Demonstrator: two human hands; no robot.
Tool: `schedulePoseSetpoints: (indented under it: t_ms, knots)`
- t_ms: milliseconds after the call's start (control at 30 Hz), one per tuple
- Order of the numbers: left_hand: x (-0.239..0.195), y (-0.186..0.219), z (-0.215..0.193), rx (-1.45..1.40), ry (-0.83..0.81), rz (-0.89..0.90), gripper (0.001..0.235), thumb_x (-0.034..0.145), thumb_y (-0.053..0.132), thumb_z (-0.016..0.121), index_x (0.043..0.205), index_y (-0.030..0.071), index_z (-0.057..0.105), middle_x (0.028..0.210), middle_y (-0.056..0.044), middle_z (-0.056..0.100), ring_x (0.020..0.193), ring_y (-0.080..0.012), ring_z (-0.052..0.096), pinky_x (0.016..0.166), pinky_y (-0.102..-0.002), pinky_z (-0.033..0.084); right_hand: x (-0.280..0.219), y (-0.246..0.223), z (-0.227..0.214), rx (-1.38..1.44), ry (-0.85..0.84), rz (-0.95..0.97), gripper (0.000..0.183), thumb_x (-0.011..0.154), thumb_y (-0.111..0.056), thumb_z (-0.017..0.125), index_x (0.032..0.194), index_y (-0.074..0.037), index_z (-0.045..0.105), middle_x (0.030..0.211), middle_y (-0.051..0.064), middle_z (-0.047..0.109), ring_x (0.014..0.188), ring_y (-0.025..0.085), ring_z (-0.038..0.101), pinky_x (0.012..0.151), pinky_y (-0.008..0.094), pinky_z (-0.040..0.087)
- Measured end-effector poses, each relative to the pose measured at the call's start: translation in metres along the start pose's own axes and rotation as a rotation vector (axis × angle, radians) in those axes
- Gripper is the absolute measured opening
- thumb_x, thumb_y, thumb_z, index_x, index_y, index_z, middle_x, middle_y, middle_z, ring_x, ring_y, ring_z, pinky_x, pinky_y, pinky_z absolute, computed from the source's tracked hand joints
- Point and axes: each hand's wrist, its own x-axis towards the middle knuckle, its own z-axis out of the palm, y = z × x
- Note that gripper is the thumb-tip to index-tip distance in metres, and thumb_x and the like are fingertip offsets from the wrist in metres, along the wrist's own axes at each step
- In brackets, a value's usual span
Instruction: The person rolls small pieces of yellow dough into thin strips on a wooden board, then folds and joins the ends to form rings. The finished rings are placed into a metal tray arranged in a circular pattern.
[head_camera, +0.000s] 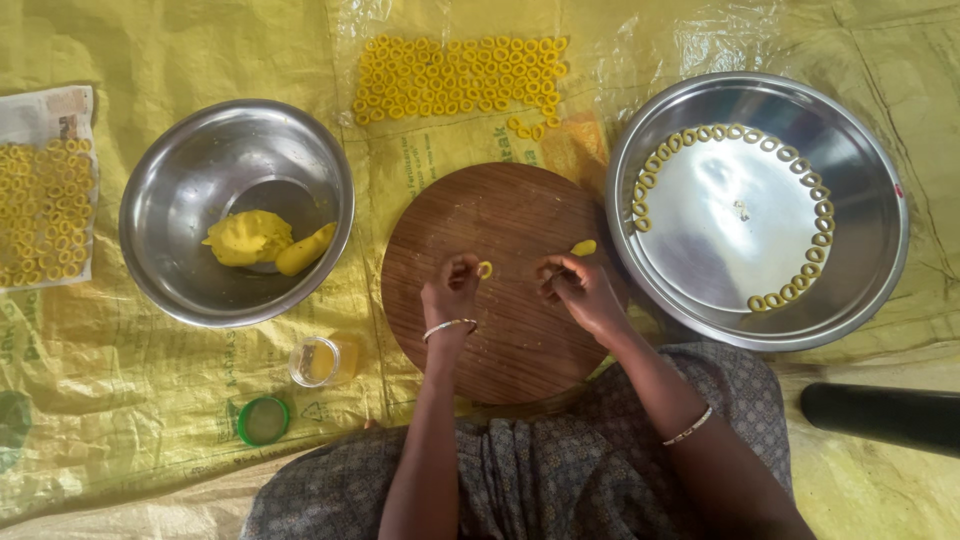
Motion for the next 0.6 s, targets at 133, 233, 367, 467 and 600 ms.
schedulePoseSetpoints:
  t_ms: [133, 233, 367, 467, 600]
  knots:
    - [0.001, 0.032, -0.002, -0.494, -0.060, -0.262, 0.027, 0.088, 0.003, 0.073, 0.114, 0.008, 0.073, 0.106, -0.007, 0.077, 0.096, -0.0155, 0.073, 0.088, -0.029, 0.061, 0.001, -0.008, 0.017, 0.162, 0.013, 0.107, 0.033, 0.097, -0.003, 0.054, 0.128, 0.006, 0.061, 0.113, 0.019, 0.072, 0.092, 0.024, 0.076, 0.082, 0.038, 0.063]
    - [-0.003, 0.042, 0.005, -0.509, -0.065, -0.419, 0.025, 0.089, 0.005, 0.073, 0.113, 0.006, 0.074, 0.106, -0.006, 0.077, 0.096, -0.0127, 0.073, 0.086, -0.028, 0.059, 0.003, -0.014, 0.029, 0.281, -0.011, 0.107, 0.031, 0.099, -0.003, 0.056, 0.129, 0.004, 0.060, 0.112, 0.016, 0.071, 0.095, 0.022, 0.074, 0.084, 0.037, 0.063]
    - [-0.007, 0.033, 0.022, -0.558, -0.068, -0.331, 0.021, 0.091, 0.003, 0.074, 0.111, -0.001, 0.075, 0.104, -0.009, 0.078, 0.093, -0.0135, 0.071, 0.085, -0.027, 0.058, 0.005, -0.015, 0.035, 0.361, 0.007, 0.044, 0.026, 0.101, -0.007, 0.059, 0.124, 0.005, 0.065, 0.106, 0.012, 0.072, 0.091, 0.017, 0.072, 0.082, 0.033, 0.062]
    - [-0.008, 0.023, 0.029, -0.540, -0.064, -0.308, 0.019, 0.091, 0.002, 0.073, 0.109, -0.002, 0.075, 0.101, -0.008, 0.078, 0.091, -0.0121, 0.071, 0.083, -0.026, 0.057, 0.004, -0.015, 0.035, 0.338, 0.036, 0.060, 0.024, 0.103, -0.012, 0.061, 0.118, 0.005, 0.068, 0.099, 0.011, 0.074, 0.086, 0.015, 0.072, 0.078, 0.031, 0.061]
    - [-0.008, 0.021, 0.032, -0.485, -0.071, -0.304, 0.017, 0.093, 0.002, 0.073, 0.108, -0.004, 0.075, 0.099, -0.008, 0.077, 0.088, -0.0121, 0.069, 0.080, -0.026, 0.055, 0.004, -0.020, 0.034, 0.243, 0.070, -0.005, 0.021, 0.098, -0.009, 0.065, 0.113, 0.004, 0.070, 0.097, 0.010, 0.075, 0.086, 0.014, 0.072, 0.078, 0.030, 0.061]
